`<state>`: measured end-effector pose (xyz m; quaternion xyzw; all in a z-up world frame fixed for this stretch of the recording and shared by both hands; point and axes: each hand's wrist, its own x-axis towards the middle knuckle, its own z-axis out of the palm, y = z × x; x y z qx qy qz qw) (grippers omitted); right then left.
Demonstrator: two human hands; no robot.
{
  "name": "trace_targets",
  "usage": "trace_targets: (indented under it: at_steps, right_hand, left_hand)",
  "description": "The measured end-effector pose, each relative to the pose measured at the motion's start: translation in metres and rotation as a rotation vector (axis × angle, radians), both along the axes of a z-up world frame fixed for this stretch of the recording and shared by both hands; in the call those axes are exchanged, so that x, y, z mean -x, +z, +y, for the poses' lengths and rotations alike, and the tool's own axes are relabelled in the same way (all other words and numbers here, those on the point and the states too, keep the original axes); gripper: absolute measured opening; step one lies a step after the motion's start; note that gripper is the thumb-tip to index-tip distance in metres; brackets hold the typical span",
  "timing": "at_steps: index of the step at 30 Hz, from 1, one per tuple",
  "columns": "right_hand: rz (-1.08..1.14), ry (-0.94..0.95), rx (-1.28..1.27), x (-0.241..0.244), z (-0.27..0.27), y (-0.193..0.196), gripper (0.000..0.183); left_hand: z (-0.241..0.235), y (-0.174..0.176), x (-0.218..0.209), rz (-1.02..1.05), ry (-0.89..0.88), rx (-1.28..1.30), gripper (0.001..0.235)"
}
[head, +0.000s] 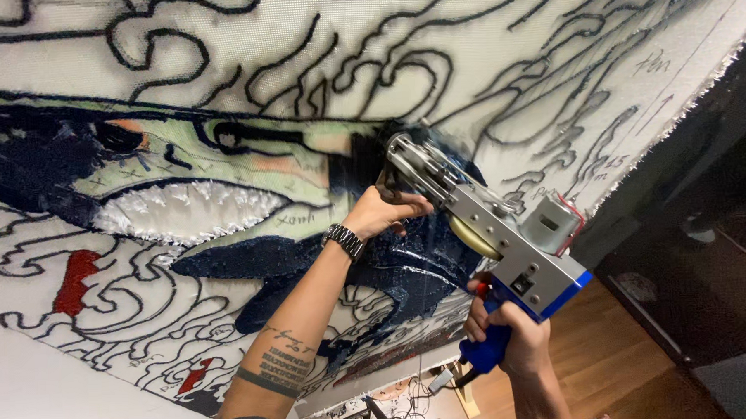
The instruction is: The person uses a tufting gun to inject yarn into a stretched canvas, following a drawn design of a shark and waves, and then reloads the gun with a new strand of blue yarn.
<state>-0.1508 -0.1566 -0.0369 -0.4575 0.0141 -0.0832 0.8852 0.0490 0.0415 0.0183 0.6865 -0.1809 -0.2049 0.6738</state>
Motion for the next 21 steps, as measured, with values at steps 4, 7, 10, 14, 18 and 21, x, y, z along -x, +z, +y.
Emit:
trace_targets:
  at_steps: [4,7,10,14,18,21]
  right_hand:
    - [-0.024,0.029,-0.062,-0.004,-0.01,-0.003,0.044]
    - [-0.069,0.049,-0.008,-0.005,-0.017,0.004,0.045]
    - [-0.081,0.075,-0.007,-0.007,-0.026,0.006,0.047]
    - [-0.121,0.068,-0.007,-0.005,-0.033,0.003,0.044]
    - [-0.169,0.154,-0.026,0.003,-0.039,-0.01,0.054]
    - [-0.177,0.163,-0.037,0.009,-0.053,-0.019,0.047]
  left_hand:
    - [-0.005,-0.001,-0.005,-0.003,0.026,0.029,0.032]
    - [-0.007,0.002,-0.006,0.004,-0.01,0.068,0.03]
    - [-0.012,-0.007,-0.013,-0.022,-0.046,0.111,0.03]
    - [-0.013,-0.006,-0.016,-0.021,-0.084,0.101,0.03]
    - [-0.021,-0.001,-0.006,0.059,-0.066,0.016,0.045]
    - [-0.026,0.005,0.005,0.059,-0.035,-0.096,0.05]
